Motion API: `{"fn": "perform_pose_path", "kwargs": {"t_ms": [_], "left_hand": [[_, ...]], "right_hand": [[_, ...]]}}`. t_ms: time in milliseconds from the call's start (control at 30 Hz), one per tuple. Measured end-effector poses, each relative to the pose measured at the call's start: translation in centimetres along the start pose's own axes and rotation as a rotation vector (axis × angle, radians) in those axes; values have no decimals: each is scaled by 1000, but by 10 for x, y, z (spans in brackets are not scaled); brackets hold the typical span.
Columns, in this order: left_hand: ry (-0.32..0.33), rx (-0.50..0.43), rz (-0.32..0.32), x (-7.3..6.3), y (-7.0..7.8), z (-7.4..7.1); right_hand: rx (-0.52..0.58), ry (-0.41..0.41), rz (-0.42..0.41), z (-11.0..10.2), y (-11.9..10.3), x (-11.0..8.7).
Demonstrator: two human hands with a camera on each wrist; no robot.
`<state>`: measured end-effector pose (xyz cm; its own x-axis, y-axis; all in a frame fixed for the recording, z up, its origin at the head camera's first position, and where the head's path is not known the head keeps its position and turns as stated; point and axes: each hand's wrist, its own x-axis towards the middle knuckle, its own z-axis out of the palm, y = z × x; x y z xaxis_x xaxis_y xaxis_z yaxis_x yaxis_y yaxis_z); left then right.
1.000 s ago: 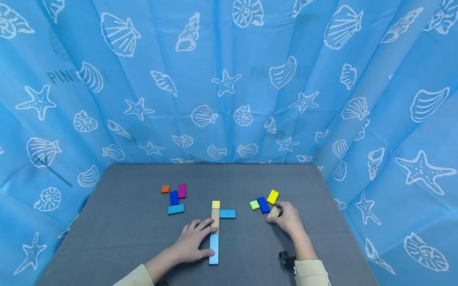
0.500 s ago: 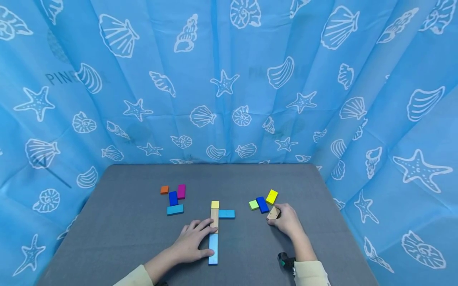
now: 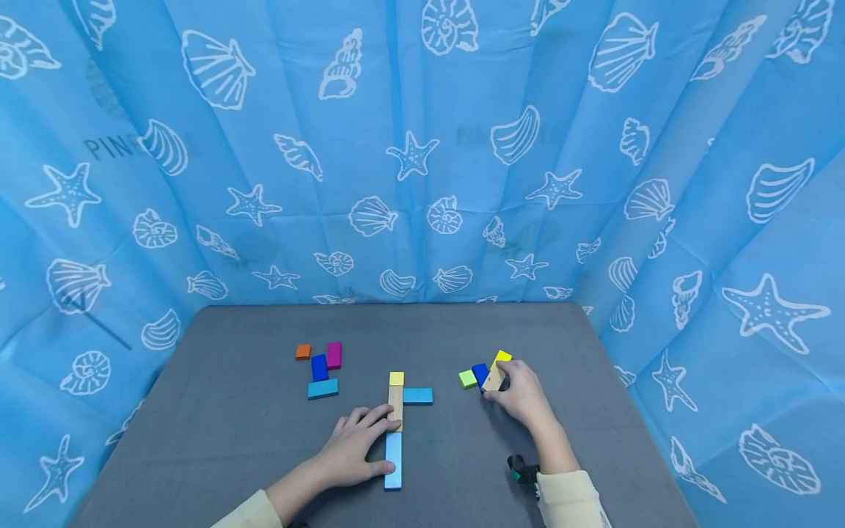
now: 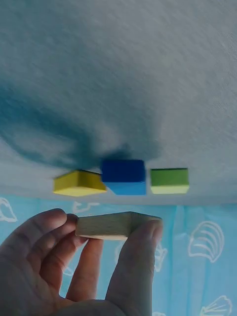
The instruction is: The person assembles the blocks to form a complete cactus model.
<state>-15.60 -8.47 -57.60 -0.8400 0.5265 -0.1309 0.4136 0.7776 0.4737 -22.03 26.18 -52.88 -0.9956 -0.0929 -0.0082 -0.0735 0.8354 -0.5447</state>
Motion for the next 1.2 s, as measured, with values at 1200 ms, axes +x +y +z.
{"fn": "perform_pose_path", "kwargs": {"t_ms": [1200], "left_hand": [[-39,21,-67,2,5,-3]], "right_hand": [[83,-124,-143,54,-61,53]]}}
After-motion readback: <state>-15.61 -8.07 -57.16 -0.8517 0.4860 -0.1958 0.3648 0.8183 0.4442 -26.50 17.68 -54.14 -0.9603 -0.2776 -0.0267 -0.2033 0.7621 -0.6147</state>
